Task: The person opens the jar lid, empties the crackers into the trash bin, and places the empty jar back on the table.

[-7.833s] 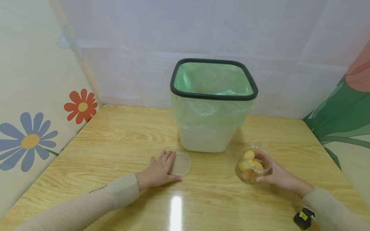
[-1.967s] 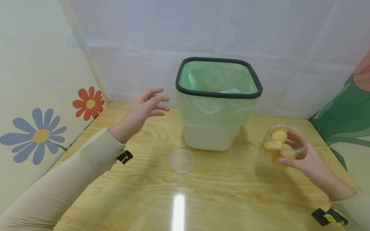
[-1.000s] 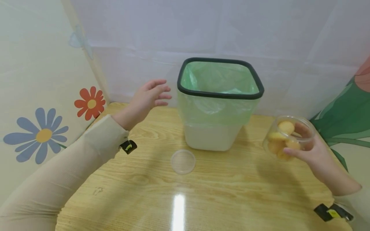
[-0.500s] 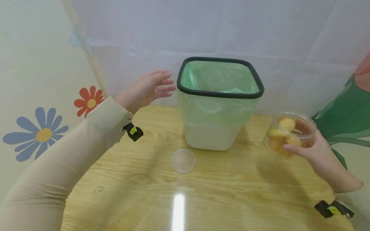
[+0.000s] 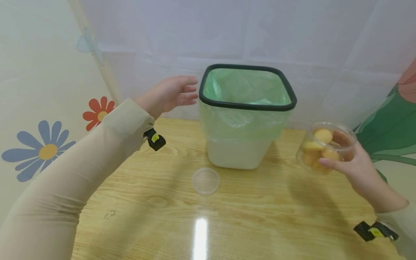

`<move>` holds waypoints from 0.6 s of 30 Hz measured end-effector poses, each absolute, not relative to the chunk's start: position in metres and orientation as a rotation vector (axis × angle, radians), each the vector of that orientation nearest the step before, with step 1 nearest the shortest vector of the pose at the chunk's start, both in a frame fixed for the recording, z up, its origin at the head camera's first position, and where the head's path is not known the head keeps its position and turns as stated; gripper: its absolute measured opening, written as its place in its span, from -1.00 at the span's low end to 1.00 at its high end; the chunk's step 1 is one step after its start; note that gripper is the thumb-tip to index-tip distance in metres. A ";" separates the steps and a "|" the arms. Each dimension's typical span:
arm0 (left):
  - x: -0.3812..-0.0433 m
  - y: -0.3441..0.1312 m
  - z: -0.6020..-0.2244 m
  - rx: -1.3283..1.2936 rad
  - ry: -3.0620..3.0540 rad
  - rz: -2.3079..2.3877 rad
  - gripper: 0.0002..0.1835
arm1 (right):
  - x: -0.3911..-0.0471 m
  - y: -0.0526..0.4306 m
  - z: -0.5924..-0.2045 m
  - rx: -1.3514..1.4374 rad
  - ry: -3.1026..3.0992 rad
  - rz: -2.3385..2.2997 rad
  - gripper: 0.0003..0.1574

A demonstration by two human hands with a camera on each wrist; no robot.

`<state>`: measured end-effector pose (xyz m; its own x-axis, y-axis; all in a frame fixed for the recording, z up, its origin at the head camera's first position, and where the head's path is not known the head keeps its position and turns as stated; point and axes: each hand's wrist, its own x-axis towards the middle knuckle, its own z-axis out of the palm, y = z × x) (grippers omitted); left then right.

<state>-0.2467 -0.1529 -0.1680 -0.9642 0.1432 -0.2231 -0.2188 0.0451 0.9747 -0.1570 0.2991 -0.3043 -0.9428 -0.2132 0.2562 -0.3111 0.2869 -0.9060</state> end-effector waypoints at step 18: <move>-0.281 -0.144 -0.161 -0.104 1.901 2.010 -0.34 | -0.179 0.295 -0.277 0.394 -2.577 1.571 -0.27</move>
